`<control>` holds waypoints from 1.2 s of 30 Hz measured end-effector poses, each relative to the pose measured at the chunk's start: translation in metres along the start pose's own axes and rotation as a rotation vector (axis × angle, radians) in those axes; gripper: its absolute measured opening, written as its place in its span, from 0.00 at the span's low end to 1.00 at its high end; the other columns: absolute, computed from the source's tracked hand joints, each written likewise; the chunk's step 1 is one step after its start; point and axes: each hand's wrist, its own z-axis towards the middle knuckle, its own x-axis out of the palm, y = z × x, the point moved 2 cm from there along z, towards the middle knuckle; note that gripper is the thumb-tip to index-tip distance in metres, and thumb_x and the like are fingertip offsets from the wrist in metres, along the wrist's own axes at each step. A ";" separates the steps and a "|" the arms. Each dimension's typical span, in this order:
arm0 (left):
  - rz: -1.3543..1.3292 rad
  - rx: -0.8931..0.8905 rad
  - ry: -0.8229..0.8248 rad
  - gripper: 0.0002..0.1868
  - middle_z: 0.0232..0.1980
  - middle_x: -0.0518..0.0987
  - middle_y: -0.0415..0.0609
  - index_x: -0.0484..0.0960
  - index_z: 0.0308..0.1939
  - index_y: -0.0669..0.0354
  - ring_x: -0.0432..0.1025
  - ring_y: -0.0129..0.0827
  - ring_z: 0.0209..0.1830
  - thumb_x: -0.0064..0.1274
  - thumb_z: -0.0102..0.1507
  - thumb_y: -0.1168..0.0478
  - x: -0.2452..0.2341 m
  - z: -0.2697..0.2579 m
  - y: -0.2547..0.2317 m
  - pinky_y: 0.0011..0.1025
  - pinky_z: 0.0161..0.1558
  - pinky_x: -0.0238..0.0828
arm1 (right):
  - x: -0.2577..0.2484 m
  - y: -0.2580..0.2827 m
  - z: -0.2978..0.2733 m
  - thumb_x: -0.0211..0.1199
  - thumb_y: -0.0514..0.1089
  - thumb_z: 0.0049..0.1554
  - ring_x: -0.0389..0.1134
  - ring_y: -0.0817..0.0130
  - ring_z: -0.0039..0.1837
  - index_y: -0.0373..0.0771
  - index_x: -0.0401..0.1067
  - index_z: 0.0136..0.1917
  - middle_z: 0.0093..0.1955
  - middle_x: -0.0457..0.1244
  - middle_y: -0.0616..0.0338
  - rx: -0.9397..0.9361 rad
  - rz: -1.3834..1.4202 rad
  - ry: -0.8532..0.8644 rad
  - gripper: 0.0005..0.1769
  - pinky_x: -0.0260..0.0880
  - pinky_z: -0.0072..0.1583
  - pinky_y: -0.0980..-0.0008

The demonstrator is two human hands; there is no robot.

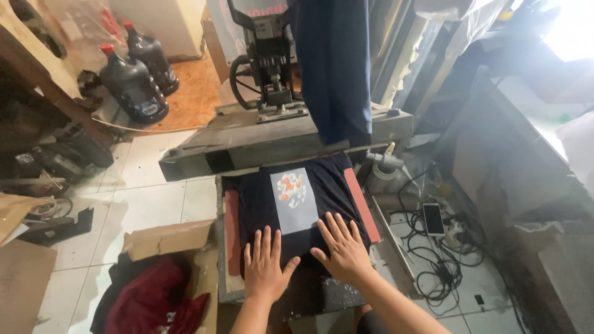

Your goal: The person places a printed transfer sheet onto a black t-shirt laid flat on a heat press machine. They smooth the sheet, lower the press arm to apply heat, and then lift it to remove the t-shirt. The process is repeated for another t-shirt.

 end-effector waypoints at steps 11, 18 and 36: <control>-0.086 -0.041 0.005 0.47 0.84 0.47 0.44 0.54 0.79 0.42 0.41 0.42 0.84 0.46 0.64 0.25 -0.024 0.018 0.002 0.51 0.74 0.41 | -0.003 -0.008 0.025 0.58 0.70 0.59 0.43 0.54 0.82 0.47 0.57 0.76 0.82 0.47 0.54 0.104 0.148 0.101 0.41 0.42 0.75 0.44; -0.531 -0.087 0.262 0.31 0.56 0.82 0.33 0.75 0.65 0.33 0.80 0.40 0.48 0.39 0.64 0.29 -0.130 0.023 -0.020 0.46 0.41 0.74 | -0.190 0.020 0.062 0.58 0.50 0.62 0.70 0.56 0.43 0.46 0.75 0.50 0.44 0.69 0.60 0.043 0.484 0.067 0.09 0.68 0.46 0.57; -0.440 0.364 -0.808 0.16 0.53 0.78 0.51 0.79 0.57 0.55 0.71 0.45 0.53 0.53 0.67 0.56 -0.624 0.140 -0.085 0.43 0.54 0.66 | -0.581 0.062 0.239 0.68 0.44 0.58 0.65 0.54 0.55 0.40 0.73 0.56 0.52 0.64 0.54 -0.207 0.326 -0.686 0.14 0.64 0.58 0.56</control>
